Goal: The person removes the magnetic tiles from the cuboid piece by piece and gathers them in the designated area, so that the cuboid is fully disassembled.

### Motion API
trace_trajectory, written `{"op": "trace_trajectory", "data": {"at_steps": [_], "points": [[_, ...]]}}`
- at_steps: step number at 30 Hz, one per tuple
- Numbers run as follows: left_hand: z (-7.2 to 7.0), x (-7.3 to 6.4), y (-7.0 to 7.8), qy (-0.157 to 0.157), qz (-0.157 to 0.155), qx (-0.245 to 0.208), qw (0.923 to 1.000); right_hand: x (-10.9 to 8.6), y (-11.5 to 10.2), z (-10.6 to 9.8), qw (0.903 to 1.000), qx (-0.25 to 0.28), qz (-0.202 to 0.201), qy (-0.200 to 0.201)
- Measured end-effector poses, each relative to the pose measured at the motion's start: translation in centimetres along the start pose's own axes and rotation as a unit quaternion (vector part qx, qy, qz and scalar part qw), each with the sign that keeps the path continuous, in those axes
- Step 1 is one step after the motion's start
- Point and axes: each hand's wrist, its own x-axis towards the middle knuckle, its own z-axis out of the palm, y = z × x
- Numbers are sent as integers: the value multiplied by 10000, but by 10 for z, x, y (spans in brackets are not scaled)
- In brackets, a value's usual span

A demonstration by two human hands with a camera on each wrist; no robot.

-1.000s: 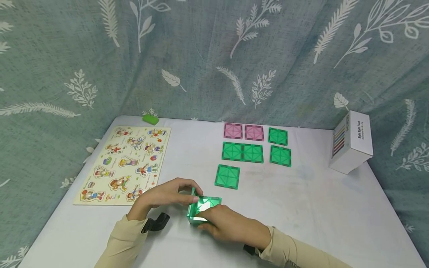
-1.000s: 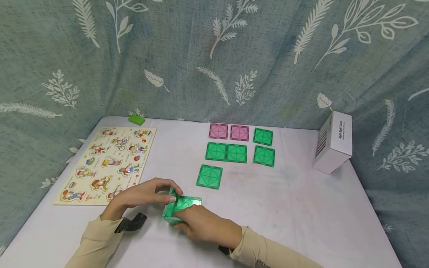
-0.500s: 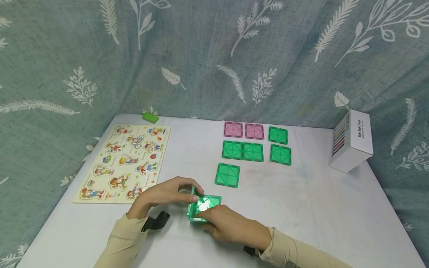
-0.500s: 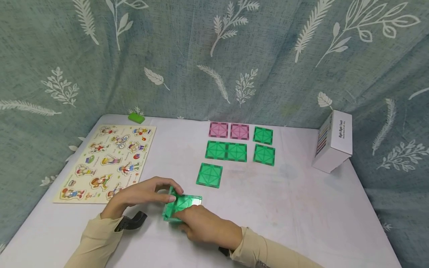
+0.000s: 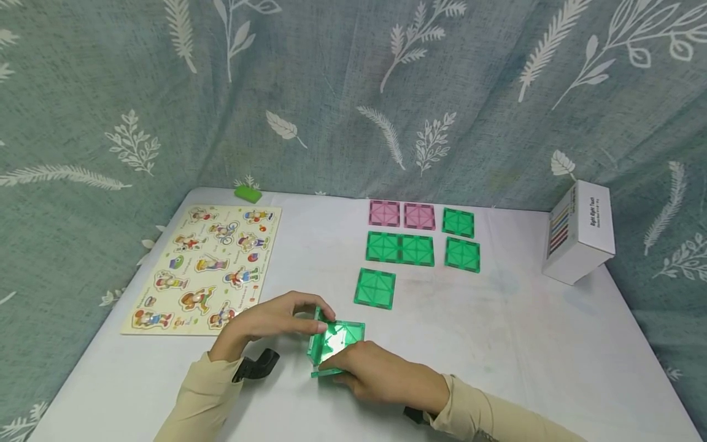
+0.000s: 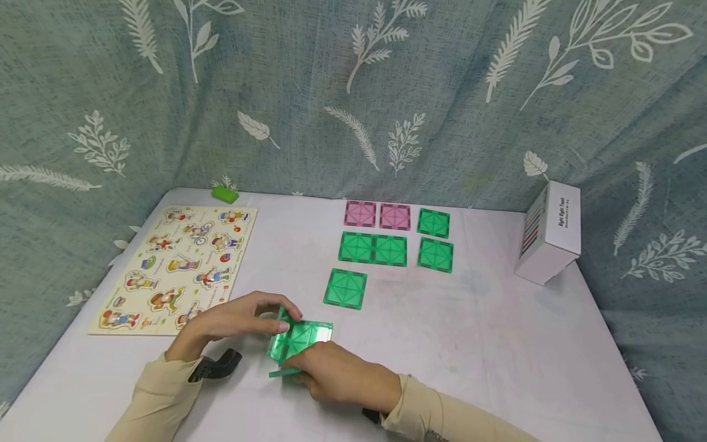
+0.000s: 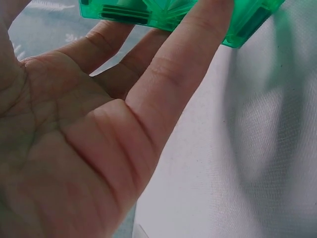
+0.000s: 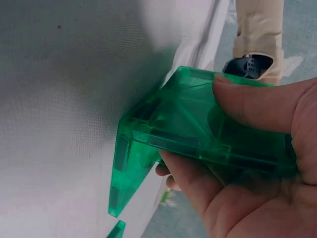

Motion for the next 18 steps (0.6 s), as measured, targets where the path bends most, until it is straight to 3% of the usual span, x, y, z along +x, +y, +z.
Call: {"op": "trace_trajectory", "data": {"at_steps": [9,18], "points": [[-1,2,3,-62,-36,26,10000,-5,1,-1,9994,-27,-280,-180],[-1,2,1,-52,-78,63,9999,-12,5,-5,9950,618,-468,-623]]}}
